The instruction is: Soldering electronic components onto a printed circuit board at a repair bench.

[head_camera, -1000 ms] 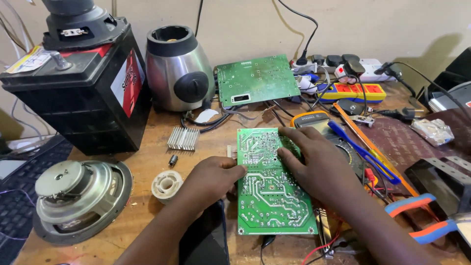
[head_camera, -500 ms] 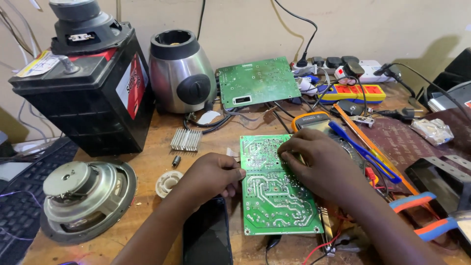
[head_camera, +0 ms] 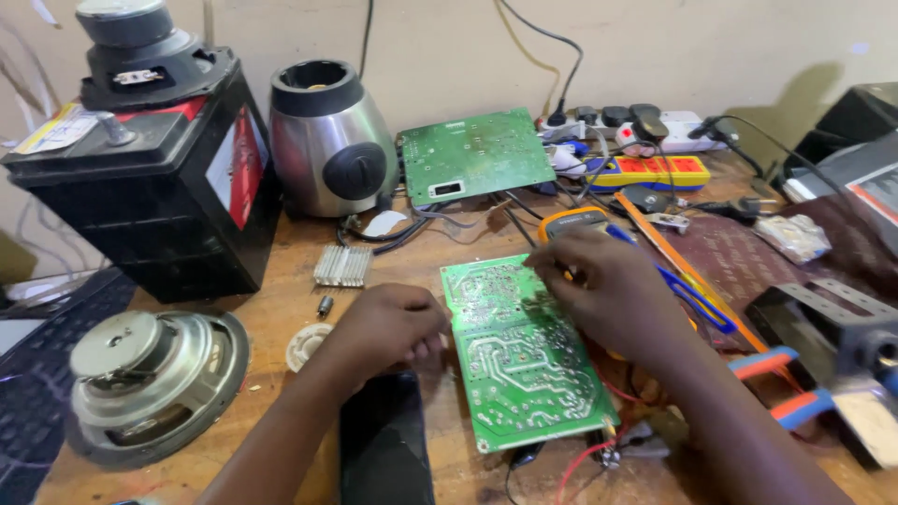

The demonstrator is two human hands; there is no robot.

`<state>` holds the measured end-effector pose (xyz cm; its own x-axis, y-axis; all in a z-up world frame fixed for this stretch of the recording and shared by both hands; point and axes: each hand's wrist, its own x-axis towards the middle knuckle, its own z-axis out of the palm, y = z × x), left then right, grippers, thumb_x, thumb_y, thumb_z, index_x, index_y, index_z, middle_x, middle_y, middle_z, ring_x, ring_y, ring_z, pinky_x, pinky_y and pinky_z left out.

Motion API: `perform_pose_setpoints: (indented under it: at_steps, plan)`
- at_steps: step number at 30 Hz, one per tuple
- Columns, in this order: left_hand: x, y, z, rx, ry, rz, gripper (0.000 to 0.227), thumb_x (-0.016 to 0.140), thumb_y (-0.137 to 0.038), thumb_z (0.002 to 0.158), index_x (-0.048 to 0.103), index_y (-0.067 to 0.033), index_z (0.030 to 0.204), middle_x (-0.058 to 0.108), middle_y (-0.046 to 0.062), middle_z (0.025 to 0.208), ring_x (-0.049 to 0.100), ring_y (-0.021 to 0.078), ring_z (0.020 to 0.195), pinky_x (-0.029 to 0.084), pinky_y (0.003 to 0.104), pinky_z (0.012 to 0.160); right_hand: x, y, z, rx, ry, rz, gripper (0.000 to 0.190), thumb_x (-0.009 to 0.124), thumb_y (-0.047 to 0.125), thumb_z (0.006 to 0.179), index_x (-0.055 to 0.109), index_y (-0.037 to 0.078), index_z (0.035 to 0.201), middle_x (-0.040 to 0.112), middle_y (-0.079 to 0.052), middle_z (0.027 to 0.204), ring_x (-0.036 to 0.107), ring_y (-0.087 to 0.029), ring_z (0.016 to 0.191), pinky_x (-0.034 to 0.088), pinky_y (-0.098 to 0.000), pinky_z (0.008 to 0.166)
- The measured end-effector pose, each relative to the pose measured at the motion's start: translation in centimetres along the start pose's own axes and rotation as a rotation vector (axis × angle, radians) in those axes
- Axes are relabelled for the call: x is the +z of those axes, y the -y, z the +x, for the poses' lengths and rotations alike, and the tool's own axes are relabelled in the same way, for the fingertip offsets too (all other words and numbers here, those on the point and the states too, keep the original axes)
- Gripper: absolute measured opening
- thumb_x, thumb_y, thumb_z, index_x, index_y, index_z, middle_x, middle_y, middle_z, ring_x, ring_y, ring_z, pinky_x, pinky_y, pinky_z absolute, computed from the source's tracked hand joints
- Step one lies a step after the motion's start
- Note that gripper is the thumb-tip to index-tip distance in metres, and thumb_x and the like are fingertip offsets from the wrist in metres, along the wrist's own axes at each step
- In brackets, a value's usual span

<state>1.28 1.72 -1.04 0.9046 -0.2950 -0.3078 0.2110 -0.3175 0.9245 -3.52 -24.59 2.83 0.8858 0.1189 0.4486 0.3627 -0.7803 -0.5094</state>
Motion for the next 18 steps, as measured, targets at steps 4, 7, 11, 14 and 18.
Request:
perform_pose_setpoints:
  at_steps: [4,7,11,14,18]
  plan:
    - [-0.2,-0.1,1.2,0.087,-0.103,-0.08,0.021,0.068,-0.014,0.095,0.079,0.0034,0.095,0.069,0.021,0.069,0.065,0.019,0.054,0.053,0.026,0.046,-3.7,0.4,-1.2,0.017,-0.21,0.097,0.018,0.07,0.005,0.102,0.083,0.01,0.113,0.081,-0.018,0.108,0.078,-0.04,0.102,0.062,-0.0458,0.081]
    - [-0.8,-2.1,-0.7,0.041,-0.216,0.25,0.024,0.074,-0.032,0.096,0.087,-0.0164,0.109,0.083,0.011,0.081,0.079,0.0195,0.071,0.063,0.031,0.059,-6.9,0.3,-3.3,0.098,-0.287,-0.11,0.012,0.077,0.015,0.099,0.085,0.019,0.107,0.081,-0.006,0.106,0.078,-0.026,0.105,0.063,-0.0345,0.084]
    - [-2.0,-1.1,-0.5,0.276,-0.376,0.574,0.03,0.057,-0.021,0.089,0.083,-0.0204,0.104,0.076,0.006,0.086,0.067,0.0246,0.083,0.046,0.043,0.076,-10.3,0.1,-8.4,0.29,-0.301,-0.286,0.021,0.071,0.016,0.098,0.087,0.015,0.112,0.083,-0.002,0.119,0.076,-0.015,0.108,0.056,-0.032,0.092]
    - [-3.2,0.2,0.6,0.414,-0.422,0.799,0.034,0.054,-0.018,0.086,0.081,-0.0148,0.107,0.08,0.01,0.106,0.073,0.0363,0.101,0.053,0.053,0.084,-12.4,-0.6,-13.2,0.401,-0.349,-0.468,0.024,0.068,0.014,0.1,0.087,0.017,0.115,0.083,0.001,0.118,0.075,-0.018,0.105,0.052,-0.0346,0.093]
    - [-4.1,0.9,1.0,0.338,-0.376,1.101,0.02,0.055,-0.012,0.073,0.071,-0.0074,0.085,0.069,0.013,0.089,0.066,0.0417,0.09,0.044,0.055,0.066,-14.7,-4.1,-19.0,0.435,-0.448,-0.442,0.024,0.065,-0.003,0.108,0.083,-0.003,0.123,0.078,-0.025,0.119,0.073,-0.033,0.094,0.059,-0.0438,0.087]
